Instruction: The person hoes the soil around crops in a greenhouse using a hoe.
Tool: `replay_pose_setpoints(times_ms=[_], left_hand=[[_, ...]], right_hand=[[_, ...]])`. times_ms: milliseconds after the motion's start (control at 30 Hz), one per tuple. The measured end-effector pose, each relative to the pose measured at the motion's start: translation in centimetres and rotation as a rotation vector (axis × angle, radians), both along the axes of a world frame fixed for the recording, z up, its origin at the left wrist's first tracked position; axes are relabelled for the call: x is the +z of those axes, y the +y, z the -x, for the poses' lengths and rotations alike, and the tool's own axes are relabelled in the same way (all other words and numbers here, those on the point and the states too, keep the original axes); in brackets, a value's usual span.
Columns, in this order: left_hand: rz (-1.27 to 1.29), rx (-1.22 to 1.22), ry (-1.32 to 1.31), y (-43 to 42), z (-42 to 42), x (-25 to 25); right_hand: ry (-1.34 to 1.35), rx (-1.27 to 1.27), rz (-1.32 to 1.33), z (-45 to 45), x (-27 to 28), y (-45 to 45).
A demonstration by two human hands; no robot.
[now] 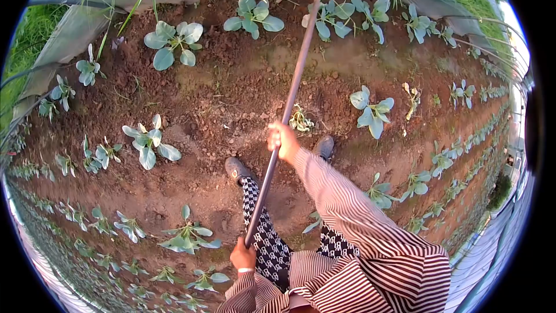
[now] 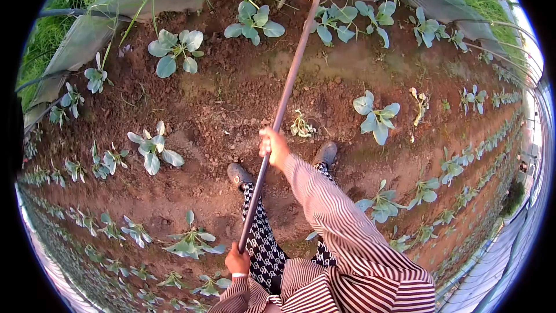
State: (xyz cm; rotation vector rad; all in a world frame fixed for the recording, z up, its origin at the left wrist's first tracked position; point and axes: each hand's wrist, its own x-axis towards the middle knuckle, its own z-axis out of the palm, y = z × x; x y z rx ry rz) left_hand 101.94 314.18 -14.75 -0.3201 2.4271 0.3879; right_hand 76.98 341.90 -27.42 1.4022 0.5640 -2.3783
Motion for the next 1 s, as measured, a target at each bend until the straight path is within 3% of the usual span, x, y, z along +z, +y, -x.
replay_pose_setpoints(times_ms=[133,200,267,400,500,600,667,767,867,1000], left_hand=[[-0.145,0.073,-0.025,5.2,6.8,-4.0],[-0.148,0.062,-0.03,7.0,8.0,-4.7],[-0.21,0.06,-0.174,7.8,5.5,-2.1],[-0.048,0.141,-0.215,6.7,3.3,4.7],[0.022,0.095,-0.191,5.1,1.1,6.4],[-0.023,0.044,-0.121,3.6,1.6,2.5],[-0.142,0.046,-0.032,3.3,3.7,-2.0],[-0.125,0.03,-0.033,5.7,9.1,-4.5],[-0.214,0.014,-0.153,6.5,5.8,-0.6],[-0.14,0.086,-0.215,5.7,1.7,6.1]], right_hand=[[0.048,0.009,-0.375,7.1,0.0,5.3],[0.052,0.013,-0.326,8.5,-4.7,6.3],[-0.103,0.271,-0.461,6.0,-7.4,3.9],[-0.145,0.165,-0.176,1.6,-4.3,1.2],[-0.151,0.126,-0.057,-1.2,-3.3,0.0],[-0.052,0.065,-0.089,0.5,-1.9,0.8],[0.005,0.077,-0.255,3.8,-1.8,2.4],[-0.004,0.021,-0.313,8.9,-5.3,4.7],[-0.049,0.184,-0.378,5.0,-9.1,2.2],[-0.166,0.15,-0.169,0.2,-4.1,0.0]])
